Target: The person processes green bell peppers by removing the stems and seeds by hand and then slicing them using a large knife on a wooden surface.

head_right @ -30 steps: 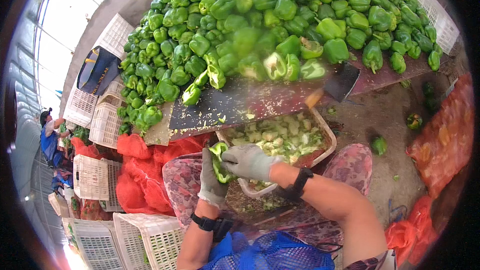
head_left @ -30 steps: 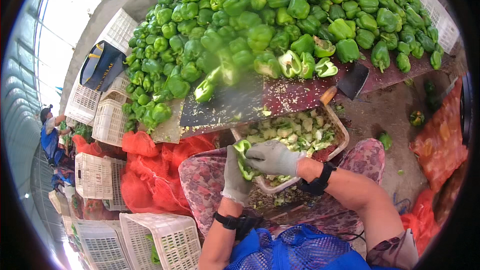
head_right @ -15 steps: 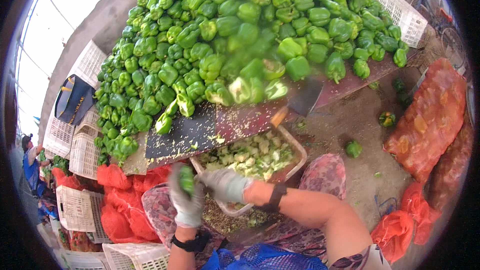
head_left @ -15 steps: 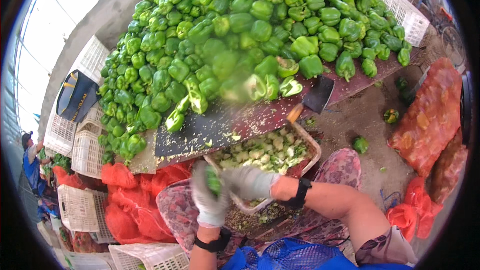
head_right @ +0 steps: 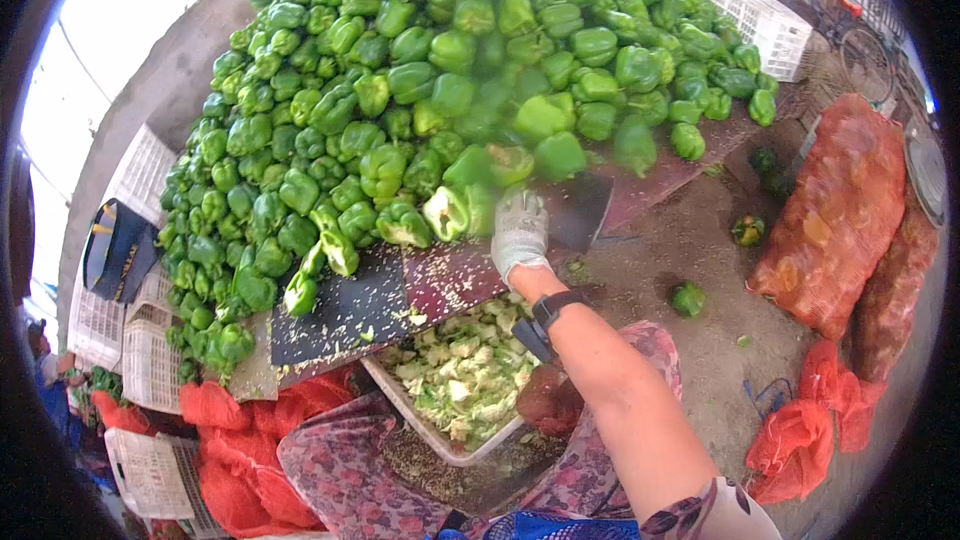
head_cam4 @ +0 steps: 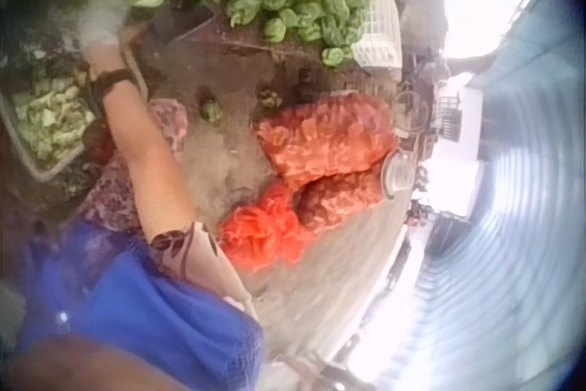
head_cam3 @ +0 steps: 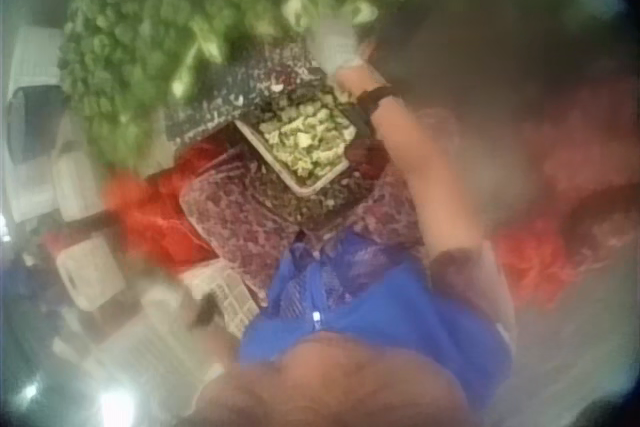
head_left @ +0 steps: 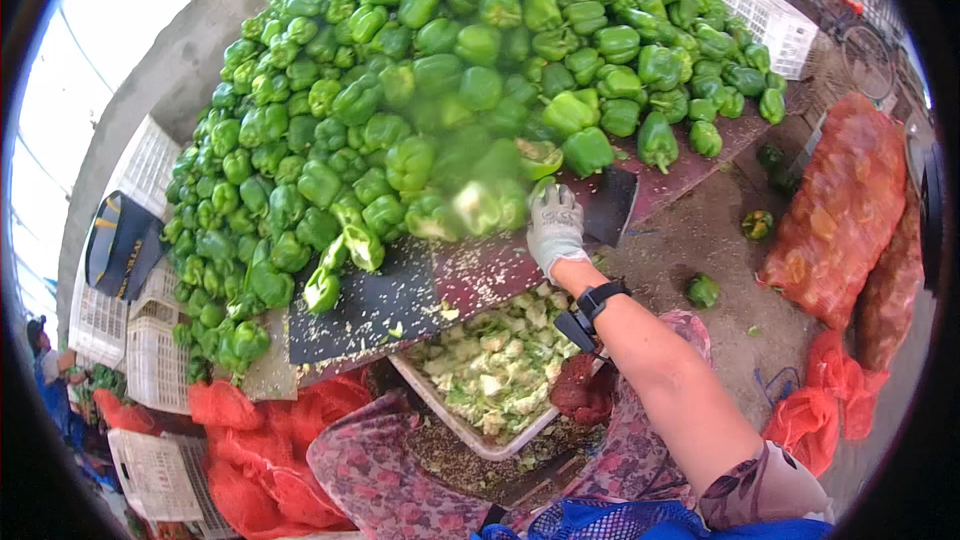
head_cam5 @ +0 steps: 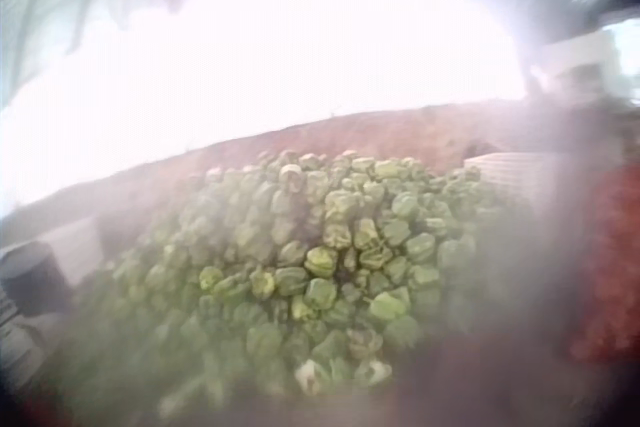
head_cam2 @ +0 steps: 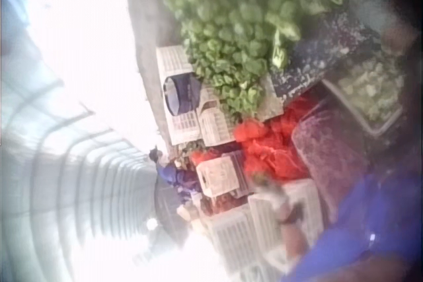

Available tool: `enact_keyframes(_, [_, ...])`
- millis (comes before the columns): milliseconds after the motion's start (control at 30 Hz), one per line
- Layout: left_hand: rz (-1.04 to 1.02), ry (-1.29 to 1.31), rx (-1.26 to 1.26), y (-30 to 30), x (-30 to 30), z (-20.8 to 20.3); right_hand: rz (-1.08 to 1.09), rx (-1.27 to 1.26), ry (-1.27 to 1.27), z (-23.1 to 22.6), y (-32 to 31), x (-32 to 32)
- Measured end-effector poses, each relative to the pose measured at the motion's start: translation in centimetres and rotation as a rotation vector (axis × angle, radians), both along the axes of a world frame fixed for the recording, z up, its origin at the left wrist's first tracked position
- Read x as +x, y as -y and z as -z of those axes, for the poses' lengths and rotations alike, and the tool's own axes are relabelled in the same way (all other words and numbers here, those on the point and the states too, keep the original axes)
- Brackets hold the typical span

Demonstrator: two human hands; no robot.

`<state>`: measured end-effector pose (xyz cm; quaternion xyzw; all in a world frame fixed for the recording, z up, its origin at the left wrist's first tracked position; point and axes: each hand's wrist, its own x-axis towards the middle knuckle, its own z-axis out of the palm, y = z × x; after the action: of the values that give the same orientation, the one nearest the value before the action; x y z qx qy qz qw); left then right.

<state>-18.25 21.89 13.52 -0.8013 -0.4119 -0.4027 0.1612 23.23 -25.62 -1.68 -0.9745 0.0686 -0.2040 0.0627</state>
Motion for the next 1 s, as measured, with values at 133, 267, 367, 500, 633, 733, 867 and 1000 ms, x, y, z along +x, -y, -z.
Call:
enact_keyframes(133, [-0.016,0.053,0.017,-0.6,-0.8,0.8,0.001,-0.081,-0.127,2.1,2.2,1.0])
enact_keyframes(267, [0.139,0.111,-0.023,0.6,1.4,1.6,-0.085,-0.030,-0.122,1.4,2.6,0.3])
enact_keyframes(367, [0.411,0.184,-0.145,3.1,4.5,2.4,-0.128,0.083,-0.107,-0.1,1.2,-0.9])
enact_keyframes(500, [0.964,0.240,-0.690,9.4,10.9,4.1,-0.348,0.397,-0.338,-5.9,-3.8,-6.2])
enact_keyframes(633, [1.277,0.317,-1.738,17.9,17.9,6.8,-0.976,0.273,0.042,-6.8,-7.4,-12.3])
enact_keyframes(733, [1.216,0.373,-2.357,22.0,21.0,8.3,-1.218,0.224,0.088,-7.1,-9.1,-15.3])
enact_keyframes(867, [1.108,0.637,-2.554,22.7,19.8,10.2,-1.293,0.292,0.033,-6.5,-10.2,-16.2])
enact_keyframes(1000, [0.978,0.741,-2.586,23.8,20.0,9.7,-1.314,0.480,-0.025,-5.8,-10.4,-16.0])
